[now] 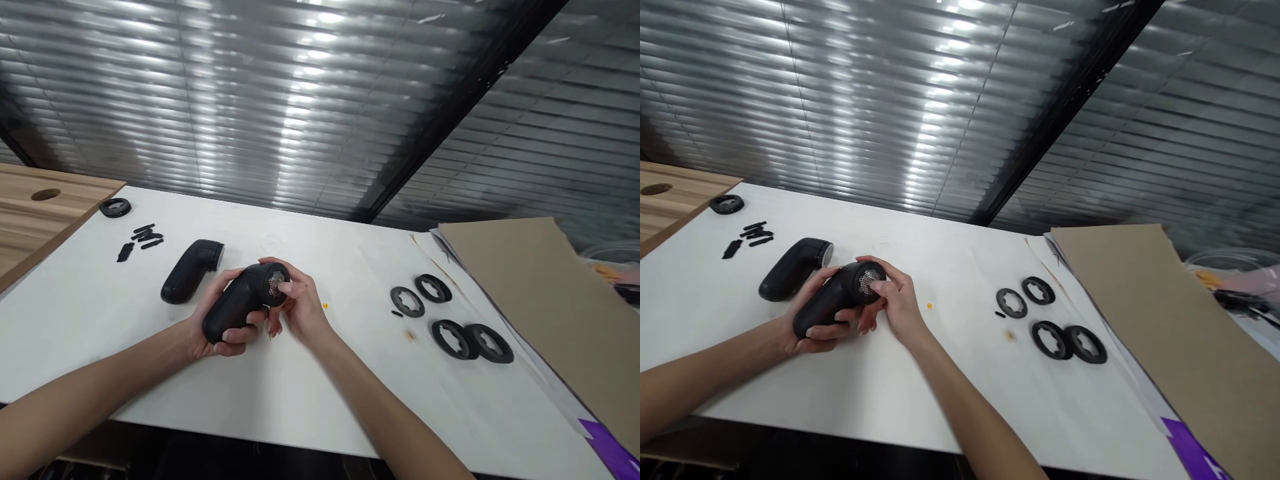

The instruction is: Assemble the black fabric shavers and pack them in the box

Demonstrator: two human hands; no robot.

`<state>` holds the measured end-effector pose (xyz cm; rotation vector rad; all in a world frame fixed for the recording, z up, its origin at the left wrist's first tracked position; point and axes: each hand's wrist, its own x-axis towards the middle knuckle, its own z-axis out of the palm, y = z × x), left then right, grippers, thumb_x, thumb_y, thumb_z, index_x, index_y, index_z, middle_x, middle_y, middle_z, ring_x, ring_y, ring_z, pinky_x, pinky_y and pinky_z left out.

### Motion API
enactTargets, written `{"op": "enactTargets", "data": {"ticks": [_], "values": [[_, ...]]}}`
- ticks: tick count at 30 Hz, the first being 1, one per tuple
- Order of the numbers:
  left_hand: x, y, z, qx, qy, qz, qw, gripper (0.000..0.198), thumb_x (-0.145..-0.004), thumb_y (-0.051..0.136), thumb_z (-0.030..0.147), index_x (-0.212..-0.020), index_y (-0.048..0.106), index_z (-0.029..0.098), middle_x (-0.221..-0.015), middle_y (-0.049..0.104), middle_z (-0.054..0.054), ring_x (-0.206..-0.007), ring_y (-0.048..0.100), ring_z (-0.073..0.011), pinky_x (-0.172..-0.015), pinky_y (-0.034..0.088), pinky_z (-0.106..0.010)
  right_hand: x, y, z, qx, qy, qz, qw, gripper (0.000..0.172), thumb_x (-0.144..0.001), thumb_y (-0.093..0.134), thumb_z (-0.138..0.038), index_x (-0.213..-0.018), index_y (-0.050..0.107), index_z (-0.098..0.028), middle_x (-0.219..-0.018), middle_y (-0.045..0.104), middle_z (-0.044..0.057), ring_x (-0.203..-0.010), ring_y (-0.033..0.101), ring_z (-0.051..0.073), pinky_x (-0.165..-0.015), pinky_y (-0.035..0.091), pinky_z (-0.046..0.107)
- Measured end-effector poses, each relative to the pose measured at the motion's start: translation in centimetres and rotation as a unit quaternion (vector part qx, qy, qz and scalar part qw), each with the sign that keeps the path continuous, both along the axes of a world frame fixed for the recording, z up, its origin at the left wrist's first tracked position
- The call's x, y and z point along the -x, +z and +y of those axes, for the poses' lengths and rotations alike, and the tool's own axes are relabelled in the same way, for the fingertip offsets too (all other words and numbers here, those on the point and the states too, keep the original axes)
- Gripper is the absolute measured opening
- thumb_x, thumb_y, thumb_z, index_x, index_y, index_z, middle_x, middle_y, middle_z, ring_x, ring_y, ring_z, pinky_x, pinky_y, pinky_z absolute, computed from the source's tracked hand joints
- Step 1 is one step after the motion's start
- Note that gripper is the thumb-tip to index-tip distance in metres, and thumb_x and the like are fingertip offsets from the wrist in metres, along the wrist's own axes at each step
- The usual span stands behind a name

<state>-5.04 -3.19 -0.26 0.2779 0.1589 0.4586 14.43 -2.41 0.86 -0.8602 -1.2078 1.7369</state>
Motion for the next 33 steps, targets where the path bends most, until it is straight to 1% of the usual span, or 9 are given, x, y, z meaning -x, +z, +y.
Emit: {"op": "enactTargets", "data": {"ticks": [4, 8, 14, 20, 22, 27, 33], "values": [[0.01, -0.23, -0.06, -0.006, -0.002, -0.002, 1.0, 0.053, -0.095, 0.066, 0.058, -0.094, 0.069, 0.005, -0.079, 0.064, -0.003, -0.043, 0.05, -0.0078, -0.034, 0.048, -0.02, 0.35, 0.1, -0.15, 0.016, -0.026, 0.011, 0.999, 0.069, -0.072, 0.066, -0.043, -0.135, 0.067, -0.015, -0.062, 0.068, -0.001, -0.036, 0.061, 0.022, -0.033, 0.044, 0.027], [0.02, -0.43, -0.07, -0.003, -0.002, -0.002, 1.0, 0.055, -0.095, 0.066, 0.059, -0.097, 0.071, 0.004, -0.08, 0.064, -0.004, -0.043, 0.05, -0.0081, -0.034, 0.048, -0.021, 0.59, 0.34, -0.32, 0.017, -0.037, 0.011, 0.999, 0.066, -0.069, 0.066, -0.042, -0.13, 0.069, -0.016, -0.065, 0.069, -0.001, -0.035, 0.06, 0.021, -0.033, 0.047, 0.03], [0.2, -0.37, -0.05, -0.014, -0.017, -0.019, 1.0, 0.056, -0.096, 0.067, 0.059, -0.09, 0.071, 0.003, -0.078, 0.063, -0.003, -0.045, 0.052, -0.0076, -0.037, 0.051, -0.02, 0.61, 0.32, -0.29, 0.006, -0.031, 0.008, 0.999, 0.067, -0.071, 0.066, -0.044, -0.131, 0.069, -0.015, -0.062, 0.068, -0.001, -0.036, 0.062, 0.021, -0.032, 0.046, 0.027], [0.26, -0.38, -0.14, 0.006, -0.006, -0.03, 1.0, 0.051, -0.097, 0.07, 0.053, -0.096, 0.073, 0.002, -0.083, 0.066, -0.004, -0.048, 0.059, -0.0092, -0.038, 0.053, -0.02, 0.66, 0.45, -0.32, 0.005, -0.025, 0.007, 1.0, 0.069, -0.071, 0.065, -0.044, -0.134, 0.068, -0.015, -0.057, 0.066, -0.001, -0.036, 0.061, 0.021, -0.032, 0.045, 0.025], [0.23, -0.36, -0.18, 0.008, -0.009, -0.03, 0.999, 0.051, -0.096, 0.07, 0.053, -0.095, 0.073, 0.002, -0.083, 0.066, -0.004, -0.049, 0.059, -0.0094, -0.038, 0.053, -0.02, 0.67, 0.49, -0.33, 0.004, -0.023, 0.006, 1.0, 0.07, -0.072, 0.065, -0.044, -0.135, 0.068, -0.014, -0.056, 0.066, -0.001, -0.036, 0.061, 0.021, -0.032, 0.045, 0.024], [0.23, -0.28, -0.21, 0.004, -0.008, -0.019, 1.0, 0.05, -0.095, 0.07, 0.054, -0.09, 0.071, 0.004, -0.079, 0.064, -0.003, -0.046, 0.056, -0.0082, -0.036, 0.052, -0.019, 0.6, 0.38, -0.27, 0.0, -0.023, 0.004, 1.0, 0.068, -0.074, 0.065, -0.045, -0.135, 0.068, -0.015, -0.056, 0.066, -0.001, -0.036, 0.061, 0.02, -0.033, 0.046, 0.025], [0.31, -0.42, -0.26, 0.005, 0.002, 0.009, 1.0, 0.051, -0.098, 0.061, 0.058, -0.089, 0.067, 0.008, -0.078, 0.062, -0.003, -0.043, 0.05, -0.0071, -0.033, 0.047, -0.019, 0.43, 0.11, -0.18, 0.0, -0.012, 0.014, 1.0, 0.067, -0.077, 0.066, -0.045, -0.138, 0.068, -0.016, -0.055, 0.067, -0.001, -0.037, 0.062, 0.021, -0.034, 0.048, 0.025]]}}
